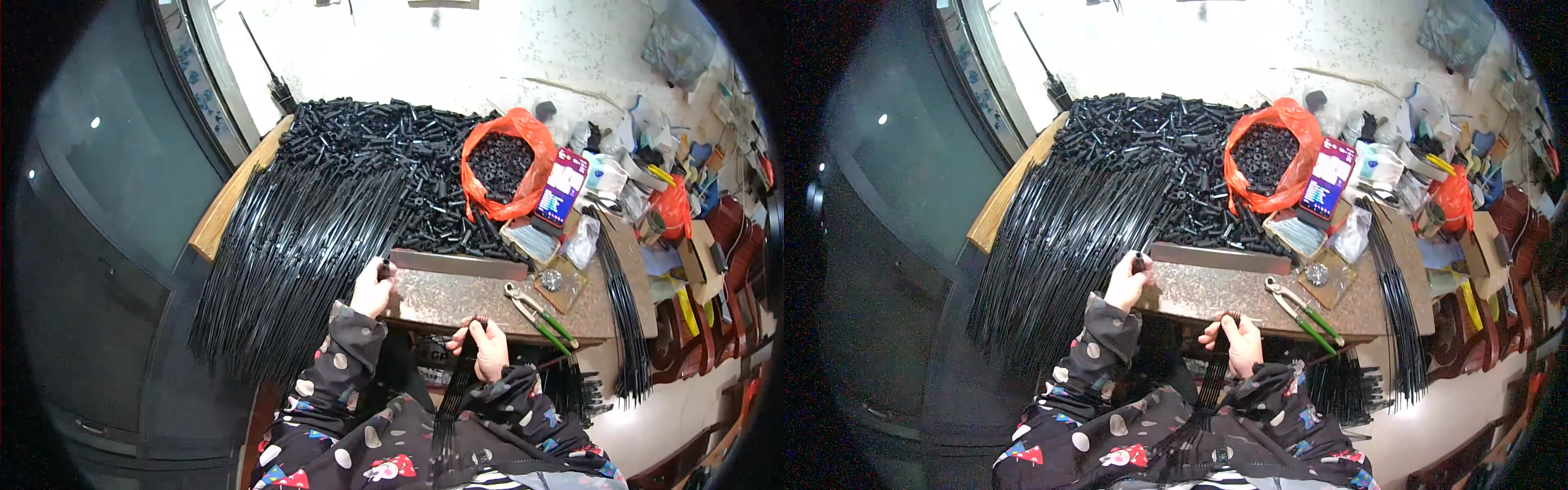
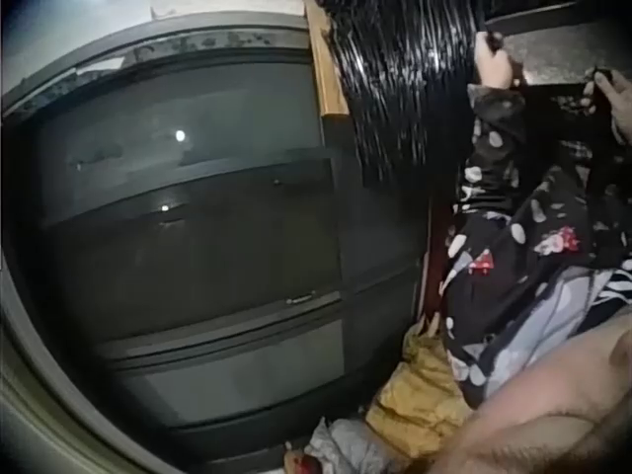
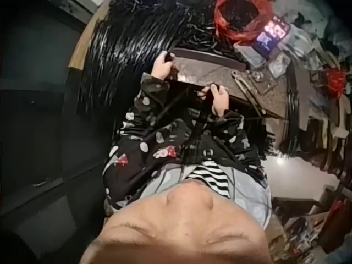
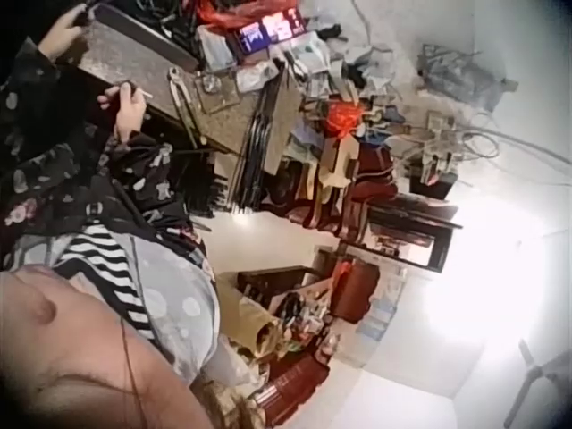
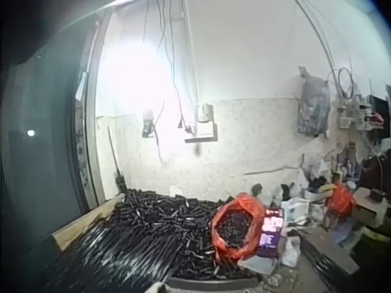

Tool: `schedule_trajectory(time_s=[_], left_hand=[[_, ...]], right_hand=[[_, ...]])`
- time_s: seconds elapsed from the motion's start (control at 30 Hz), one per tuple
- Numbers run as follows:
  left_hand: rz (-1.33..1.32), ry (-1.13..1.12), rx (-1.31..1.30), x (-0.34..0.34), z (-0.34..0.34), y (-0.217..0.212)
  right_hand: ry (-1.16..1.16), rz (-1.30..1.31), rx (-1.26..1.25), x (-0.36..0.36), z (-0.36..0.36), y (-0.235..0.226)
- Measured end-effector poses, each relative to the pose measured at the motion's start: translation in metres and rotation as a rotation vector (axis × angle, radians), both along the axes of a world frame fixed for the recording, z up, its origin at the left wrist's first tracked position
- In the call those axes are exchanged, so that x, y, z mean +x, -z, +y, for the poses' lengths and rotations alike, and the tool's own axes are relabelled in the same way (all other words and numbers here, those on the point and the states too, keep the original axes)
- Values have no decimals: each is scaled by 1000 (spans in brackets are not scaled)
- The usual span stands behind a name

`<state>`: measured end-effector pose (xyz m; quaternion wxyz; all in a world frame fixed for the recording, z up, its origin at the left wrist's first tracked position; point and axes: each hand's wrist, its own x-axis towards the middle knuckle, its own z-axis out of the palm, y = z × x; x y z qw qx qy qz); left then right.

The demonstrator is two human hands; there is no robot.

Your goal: Assembling black cables by attaching and crimping connectors onto the ends.

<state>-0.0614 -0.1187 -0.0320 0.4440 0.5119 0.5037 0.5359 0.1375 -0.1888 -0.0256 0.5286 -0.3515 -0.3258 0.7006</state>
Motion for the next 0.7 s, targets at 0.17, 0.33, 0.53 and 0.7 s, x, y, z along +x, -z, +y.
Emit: schedule_trajectory(time_s=[0.17, 0.33, 0.53, 0.7], left_hand=[[549, -162, 318, 19, 46, -31], [1040, -275, -6, 51, 101, -29], [1328, -134, -234, 49, 128, -24], [826, -236, 115, 48, 100, -14]], right_hand=[[18, 10, -7, -2, 22, 6], [-84, 5, -20, 3, 30, -9], [-103, -49, -55, 8, 21, -28], [4, -106, -90, 7, 36, -3]])
